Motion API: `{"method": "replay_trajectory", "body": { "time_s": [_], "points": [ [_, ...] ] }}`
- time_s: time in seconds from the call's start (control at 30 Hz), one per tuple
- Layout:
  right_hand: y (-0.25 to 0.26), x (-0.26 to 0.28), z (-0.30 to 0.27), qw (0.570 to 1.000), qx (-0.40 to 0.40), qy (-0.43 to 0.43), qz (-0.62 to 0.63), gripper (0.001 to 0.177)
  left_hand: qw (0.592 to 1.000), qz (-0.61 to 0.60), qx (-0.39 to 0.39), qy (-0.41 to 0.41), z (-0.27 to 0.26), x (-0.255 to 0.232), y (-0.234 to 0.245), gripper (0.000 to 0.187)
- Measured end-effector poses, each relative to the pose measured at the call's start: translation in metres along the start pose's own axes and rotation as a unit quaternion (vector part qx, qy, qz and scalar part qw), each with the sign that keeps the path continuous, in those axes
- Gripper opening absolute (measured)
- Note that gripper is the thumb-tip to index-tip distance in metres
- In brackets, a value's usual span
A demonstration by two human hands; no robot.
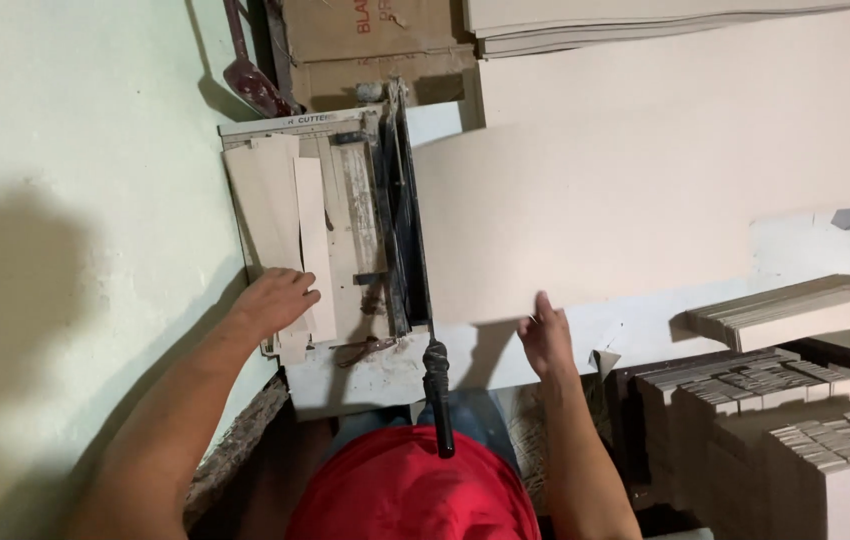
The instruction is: The person operates a manual paper cutter to trim large sheets of paper. They align the paper against the guide, pull down the cutting lever to slice the sheet, and then remove the cut pieces.
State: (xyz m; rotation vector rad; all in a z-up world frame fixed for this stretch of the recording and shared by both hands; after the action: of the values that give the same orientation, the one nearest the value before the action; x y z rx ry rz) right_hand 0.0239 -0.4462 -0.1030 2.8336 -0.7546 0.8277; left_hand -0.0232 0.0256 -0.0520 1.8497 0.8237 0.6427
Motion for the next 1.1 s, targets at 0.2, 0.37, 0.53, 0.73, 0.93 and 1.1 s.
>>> {"method": "replay_trajectory", "body": {
  "time_s": [0.2, 0.37, 0.53, 0.73, 0.93, 1.1],
  "points": [
    [0.02, -0.029, -0.008, 0.999, 0.011, 0.011, -0.047, 0.025, 0.997, -0.03, -0.065, 0.013, 0.005, -0.001, 0.072, 0.022],
    [-0.023, -0.028, -0.017, 0.99, 0.032, 0.009, -0.14, 0.03, 0.721, -0.366, -0.034, 0.587, 0.004, 0.039, 0.07, 0.099],
    [-0.035, -0.019, -0.015, 0.981, 0.048, 0.019, -0.189, 0.033, 0.666, -0.426, -0.068, 0.609, 0.017, 0.036, 0.036, 0.091],
    [-0.041, -0.012, -0.023, 0.974, 0.04, 0.031, -0.223, 0.038, 0.671, -0.454, -0.059, 0.584, 0.047, 0.027, 0.13, 0.081],
    [-0.044, -0.016, -0.031, 0.968, 0.043, 0.057, -0.242, 0.035, 0.865, -0.344, 0.074, 0.359, 0.134, -0.039, 0.097, 0.1],
    [-0.043, -0.008, -0.036, 0.946, 0.019, 0.046, -0.32, 0.059, 0.902, -0.235, 0.146, 0.333, 0.156, -0.059, 0.071, 0.112]
  ]
}}
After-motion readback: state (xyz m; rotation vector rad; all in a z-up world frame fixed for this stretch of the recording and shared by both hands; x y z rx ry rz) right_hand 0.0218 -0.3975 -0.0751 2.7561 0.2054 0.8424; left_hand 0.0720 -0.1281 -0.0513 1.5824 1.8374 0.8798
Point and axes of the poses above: each hand's wrist, its own z-axis towards the middle knuckle, its own y-axis out of the back of the hand, x = y × z, the point moved 5 cm from there along z, towards the middle knuckle, and after that the axes turned 5 degrees about -x, right-handed, at the moved point
